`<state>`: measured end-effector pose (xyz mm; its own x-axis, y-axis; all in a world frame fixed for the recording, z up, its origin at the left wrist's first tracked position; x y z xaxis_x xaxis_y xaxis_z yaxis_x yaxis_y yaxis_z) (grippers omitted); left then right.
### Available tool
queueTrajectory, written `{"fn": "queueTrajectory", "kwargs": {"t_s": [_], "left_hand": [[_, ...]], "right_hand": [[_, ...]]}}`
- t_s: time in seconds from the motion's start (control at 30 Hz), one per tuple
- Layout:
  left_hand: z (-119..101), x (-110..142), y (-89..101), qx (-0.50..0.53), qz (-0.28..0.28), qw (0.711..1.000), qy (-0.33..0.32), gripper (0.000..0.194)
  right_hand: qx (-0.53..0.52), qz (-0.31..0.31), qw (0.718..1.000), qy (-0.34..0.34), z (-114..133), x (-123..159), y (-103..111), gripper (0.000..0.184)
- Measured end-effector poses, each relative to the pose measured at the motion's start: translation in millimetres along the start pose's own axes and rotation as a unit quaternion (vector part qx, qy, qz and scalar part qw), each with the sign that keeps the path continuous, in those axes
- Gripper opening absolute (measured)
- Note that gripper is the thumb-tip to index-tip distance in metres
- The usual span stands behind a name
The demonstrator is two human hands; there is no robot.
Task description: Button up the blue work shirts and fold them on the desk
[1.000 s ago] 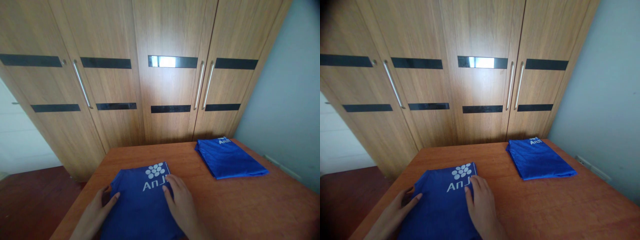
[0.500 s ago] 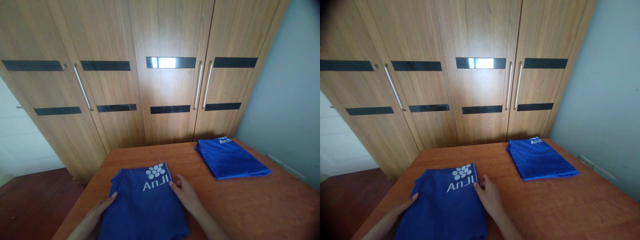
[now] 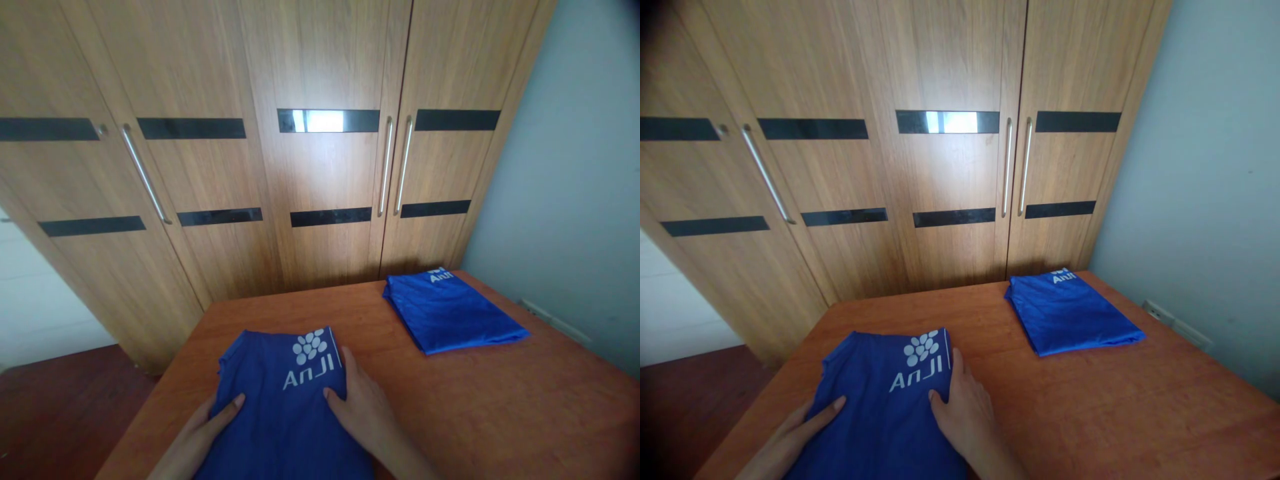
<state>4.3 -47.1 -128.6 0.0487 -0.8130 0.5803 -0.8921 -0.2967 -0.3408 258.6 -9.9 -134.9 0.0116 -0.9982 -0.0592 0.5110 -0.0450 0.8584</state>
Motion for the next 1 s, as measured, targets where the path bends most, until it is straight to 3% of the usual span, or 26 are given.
{"fn": "queueTrajectory", "kwargs": {"t_s": [0.17, 0.3, 0.5, 0.73, 0.87, 1.0], "left_hand": [[6, -5, -30.8, 0.027, 0.069, 0.997, -0.008, 0.068], [17, -20, -69.4, 0.033, 0.134, 0.99, -0.027, 0.065], [44, -54, -147.5, 0.092, 0.215, 0.971, -0.044, 0.047], [69, -88, -268.8, 0.113, 0.331, 0.935, -0.065, 0.036], [83, -104, -325.3, 0.101, 0.343, 0.932, -0.059, 0.034], [95, -119, -365.5, 0.077, 0.34, 0.936, -0.049, 0.035]], "right_hand": [[-0.084, -0.043, 0.995, -0.04, -33, -3, 2, 0.075], [-0.133, -0.069, 0.986, -0.068, -79, -10, 22, 0.071], [-0.114, -0.138, 0.982, -0.058, -149, -17, 94, 0.069], [0.001, -0.202, 0.977, -0.072, -248, -41, 179, 0.073], [0.004, -0.19, 0.98, -0.05, -300, -68, 213, 0.07], [-0.01, -0.185, 0.98, -0.069, -340, -92, 245, 0.071]]}}
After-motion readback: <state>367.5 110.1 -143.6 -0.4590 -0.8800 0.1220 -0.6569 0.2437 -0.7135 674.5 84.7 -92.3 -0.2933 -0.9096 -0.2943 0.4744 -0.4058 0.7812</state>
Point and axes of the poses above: each hand's wrist, its own x-axis away from the middle knuckle, its own y-axis out of the back of the hand, z = x × y, the point moved 8 cm from there along -x, towards the middle knuckle, and after that the axes turned 12 degrees about x, right-handed, at the moved point
